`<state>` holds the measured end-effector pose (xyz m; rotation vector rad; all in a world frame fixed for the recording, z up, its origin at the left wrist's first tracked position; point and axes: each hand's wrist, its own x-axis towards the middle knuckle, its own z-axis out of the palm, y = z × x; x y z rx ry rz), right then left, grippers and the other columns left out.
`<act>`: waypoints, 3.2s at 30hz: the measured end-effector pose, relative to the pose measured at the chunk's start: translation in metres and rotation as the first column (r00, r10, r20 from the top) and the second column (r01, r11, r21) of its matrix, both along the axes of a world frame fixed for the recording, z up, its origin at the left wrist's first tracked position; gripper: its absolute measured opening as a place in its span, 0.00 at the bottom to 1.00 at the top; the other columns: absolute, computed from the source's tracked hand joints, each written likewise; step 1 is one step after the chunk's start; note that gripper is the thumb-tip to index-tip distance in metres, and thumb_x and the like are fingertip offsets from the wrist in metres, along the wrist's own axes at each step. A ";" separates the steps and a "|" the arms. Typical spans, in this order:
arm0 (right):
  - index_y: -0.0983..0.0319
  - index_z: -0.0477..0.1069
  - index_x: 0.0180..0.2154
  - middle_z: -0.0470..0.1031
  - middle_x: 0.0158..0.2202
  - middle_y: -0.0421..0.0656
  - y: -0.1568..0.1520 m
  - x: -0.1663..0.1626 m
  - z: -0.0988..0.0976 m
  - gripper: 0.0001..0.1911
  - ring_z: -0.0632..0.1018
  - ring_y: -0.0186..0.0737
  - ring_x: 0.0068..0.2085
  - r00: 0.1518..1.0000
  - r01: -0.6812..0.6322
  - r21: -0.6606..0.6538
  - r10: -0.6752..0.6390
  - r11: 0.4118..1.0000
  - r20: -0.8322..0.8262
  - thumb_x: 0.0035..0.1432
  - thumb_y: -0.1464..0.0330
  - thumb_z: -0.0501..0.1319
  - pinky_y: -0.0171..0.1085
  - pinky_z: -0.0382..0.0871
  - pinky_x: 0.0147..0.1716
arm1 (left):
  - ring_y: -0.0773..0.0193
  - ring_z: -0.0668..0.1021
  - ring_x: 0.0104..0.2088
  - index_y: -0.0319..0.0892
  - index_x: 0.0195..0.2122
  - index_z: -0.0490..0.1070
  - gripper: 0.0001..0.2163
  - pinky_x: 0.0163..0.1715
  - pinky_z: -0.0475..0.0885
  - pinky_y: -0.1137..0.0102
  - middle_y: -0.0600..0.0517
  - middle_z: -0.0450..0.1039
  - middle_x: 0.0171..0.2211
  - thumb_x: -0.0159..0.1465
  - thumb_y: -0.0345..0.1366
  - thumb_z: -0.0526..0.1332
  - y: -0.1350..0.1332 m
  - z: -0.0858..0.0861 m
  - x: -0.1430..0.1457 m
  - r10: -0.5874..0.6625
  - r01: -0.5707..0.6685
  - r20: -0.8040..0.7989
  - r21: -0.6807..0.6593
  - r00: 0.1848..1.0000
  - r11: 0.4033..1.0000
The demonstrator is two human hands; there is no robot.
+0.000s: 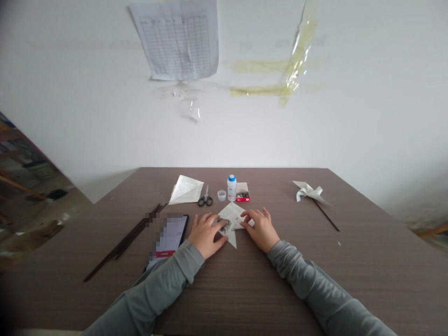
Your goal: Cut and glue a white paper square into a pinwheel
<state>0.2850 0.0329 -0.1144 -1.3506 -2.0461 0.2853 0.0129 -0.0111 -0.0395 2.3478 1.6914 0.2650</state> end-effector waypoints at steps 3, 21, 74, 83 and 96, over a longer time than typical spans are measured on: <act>0.52 0.93 0.49 0.96 0.45 0.47 -0.001 -0.004 -0.005 0.11 0.95 0.61 0.53 0.999 0.039 0.070 -0.040 0.997 0.011 0.83 0.59 0.70 0.82 0.68 0.84 | 0.25 0.77 0.85 0.57 0.73 0.92 0.24 0.90 0.59 0.13 0.41 0.85 0.80 0.77 0.38 0.81 0.000 0.000 0.000 -0.003 0.002 0.013 0.008 1.000 1.000; 0.51 0.94 0.43 0.97 0.46 0.49 -0.002 -0.016 -0.013 0.19 0.92 0.60 0.55 0.994 0.088 0.227 -0.099 0.970 0.039 0.86 0.63 0.64 0.75 0.71 0.82 | 0.23 0.78 0.84 0.54 0.74 0.92 0.26 0.89 0.61 0.12 0.37 0.84 0.80 0.75 0.41 0.83 -0.001 0.001 0.007 0.012 -0.013 0.042 0.016 0.999 1.000; 0.49 0.95 0.56 0.96 0.54 0.49 -0.009 -0.013 0.015 0.15 0.91 0.65 0.64 0.978 0.008 0.056 -0.020 0.998 0.207 0.74 0.65 0.73 0.89 0.61 0.85 | 0.27 0.78 0.79 0.61 0.73 0.92 0.28 0.91 0.60 0.20 0.42 0.85 0.74 0.71 0.43 0.80 0.008 0.004 0.018 -0.041 0.040 0.050 0.016 0.998 0.999; 0.48 0.97 0.55 0.95 0.52 0.50 -0.012 -0.016 0.021 0.16 0.91 0.66 0.62 0.967 -0.018 0.037 0.008 0.999 0.253 0.75 0.68 0.72 0.93 0.60 0.85 | 0.28 0.78 0.80 0.58 0.75 0.92 0.30 0.92 0.57 0.20 0.41 0.84 0.76 0.70 0.43 0.80 0.009 0.006 0.017 -0.045 0.045 0.058 -0.008 0.997 0.999; 0.48 0.96 0.55 0.95 0.53 0.50 -0.012 -0.014 0.020 0.15 0.91 0.67 0.63 0.968 -0.002 0.045 -0.009 0.999 0.250 0.74 0.67 0.72 0.92 0.60 0.85 | 0.28 0.79 0.78 0.57 0.76 0.90 0.31 0.92 0.59 0.21 0.42 0.85 0.74 0.70 0.40 0.82 0.008 0.004 0.020 -0.020 0.019 0.059 0.021 0.998 1.000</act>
